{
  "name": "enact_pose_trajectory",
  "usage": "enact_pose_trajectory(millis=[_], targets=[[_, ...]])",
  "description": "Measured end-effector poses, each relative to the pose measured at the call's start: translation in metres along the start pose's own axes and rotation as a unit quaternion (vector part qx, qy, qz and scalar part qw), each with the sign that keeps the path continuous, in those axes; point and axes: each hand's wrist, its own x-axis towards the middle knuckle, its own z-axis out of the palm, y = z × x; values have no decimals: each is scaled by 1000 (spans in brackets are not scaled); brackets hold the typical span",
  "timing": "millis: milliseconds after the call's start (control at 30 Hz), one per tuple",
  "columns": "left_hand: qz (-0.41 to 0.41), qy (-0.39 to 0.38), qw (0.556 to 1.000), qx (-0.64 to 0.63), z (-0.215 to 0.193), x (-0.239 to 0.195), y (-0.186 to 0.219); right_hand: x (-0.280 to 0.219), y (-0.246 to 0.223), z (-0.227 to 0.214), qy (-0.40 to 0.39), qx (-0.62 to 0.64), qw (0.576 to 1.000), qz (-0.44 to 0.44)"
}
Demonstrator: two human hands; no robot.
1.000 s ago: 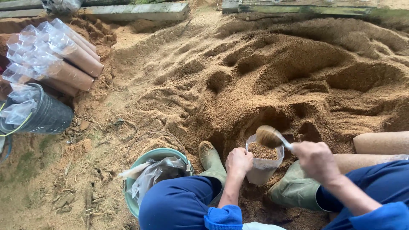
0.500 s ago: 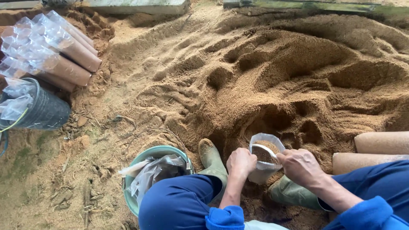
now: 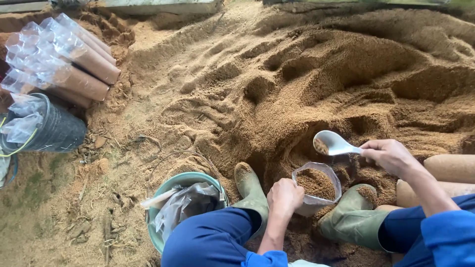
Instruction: Scooping grain-like material from a large pile into small plastic bags using a spoon
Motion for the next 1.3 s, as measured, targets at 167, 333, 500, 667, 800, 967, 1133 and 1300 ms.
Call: enact_pose_trajectory(millis=[167, 333, 500, 667, 800, 967, 1133, 1300], targets=[[3, -8, 1000, 10, 0, -4, 4, 54, 21, 41, -13, -107, 993, 35], [13, -25, 999, 39, 6, -3, 0, 111, 76, 93, 59, -200, 973, 100], [36, -41, 996, 64, 4, -2, 5, 148, 88, 157, 78, -148, 983, 77], [31, -47, 997, 55, 0, -1, 8, 150, 65, 213, -22, -80, 991, 105], [41, -42, 996, 61, 3, -1, 6, 153, 93, 255, -27, -10, 999, 35], [44, -38, 996, 62, 4, 0, 6, 175, 137, 277, -92, 216, 972, 12], [50, -13, 998, 29, 6, 3, 1, 158, 117, 257, -119, 365, 922, 42], [39, -8, 999, 30, -1, 3, 3, 140, 107, 200, -94, 373, 922, 48]])
